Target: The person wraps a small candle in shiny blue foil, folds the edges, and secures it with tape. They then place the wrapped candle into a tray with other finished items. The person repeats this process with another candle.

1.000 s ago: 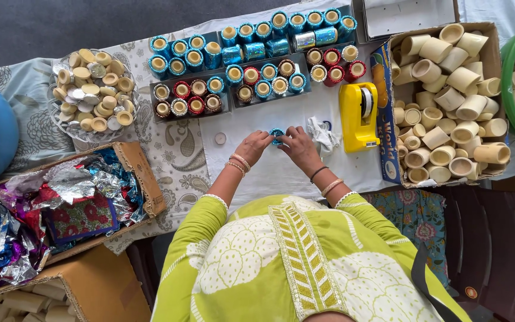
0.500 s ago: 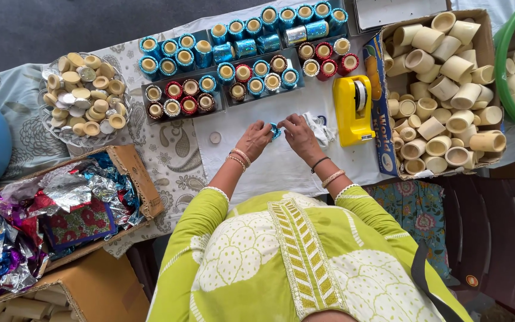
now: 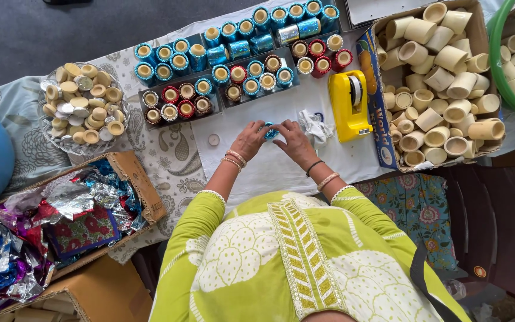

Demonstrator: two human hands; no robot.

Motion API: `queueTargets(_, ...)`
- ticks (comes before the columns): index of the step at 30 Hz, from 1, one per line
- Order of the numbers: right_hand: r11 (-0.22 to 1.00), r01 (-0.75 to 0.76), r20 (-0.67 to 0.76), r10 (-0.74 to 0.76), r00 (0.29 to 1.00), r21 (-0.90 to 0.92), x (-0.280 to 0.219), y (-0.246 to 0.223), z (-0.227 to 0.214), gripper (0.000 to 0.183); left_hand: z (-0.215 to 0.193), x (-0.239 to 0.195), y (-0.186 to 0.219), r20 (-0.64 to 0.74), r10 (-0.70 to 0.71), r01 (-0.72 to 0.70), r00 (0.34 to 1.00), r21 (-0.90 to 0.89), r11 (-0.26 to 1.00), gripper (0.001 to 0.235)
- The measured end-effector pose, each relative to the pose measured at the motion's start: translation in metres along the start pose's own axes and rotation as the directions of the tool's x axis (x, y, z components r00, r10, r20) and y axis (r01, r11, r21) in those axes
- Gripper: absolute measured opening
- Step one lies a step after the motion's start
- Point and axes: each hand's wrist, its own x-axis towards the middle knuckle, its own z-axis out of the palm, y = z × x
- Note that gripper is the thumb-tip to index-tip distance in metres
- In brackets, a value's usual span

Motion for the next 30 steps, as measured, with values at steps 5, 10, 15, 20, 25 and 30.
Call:
queueTargets(5,0.991,0.055,0.041,-0.050,0.998,-0.123,0.002,0.007,0.008,0.039,0.002,-0.005,-0.005,0.082,0.041,-0.049,0.996,0.091,0.995,0.035)
queueTargets(10,0.974,0.123,0.034,-0.118,0.992,-0.189,-0.002,0.014,0.015,0.031,-0.003,-0.003,-0.008,0.142,0.104,-0.134,0.984,0.224,0.965,0.031)
queueTargets(15,0.991,0.049,-0.015,-0.052,0.999,-0.121,-0.006,0.015,0.021,0.030,0.005,0.000,-0.010,0.186,0.143,-0.185,0.972,0.232,0.955,0.033)
queueTargets(20,0.982,0.051,-0.039,-0.059,0.998,-0.183,0.004,0.026,0.030,0.020,-0.001,0.002,-0.006,0.171,0.123,-0.152,0.978,0.165,0.974,0.027)
queueTargets(25,0.976,0.051,0.003,-0.051,0.999,-0.211,0.007,0.030,0.032,0.019,0.004,0.002,-0.010,0.148,0.078,-0.087,0.986,0.056,0.995,0.031)
queueTargets(30,0.997,-0.002,-0.065,-0.003,0.998,-0.083,0.007,0.033,0.034,0.023,0.005,0.006,-0.014,0.109,0.135,-0.142,0.985,0.059,0.988,0.048)
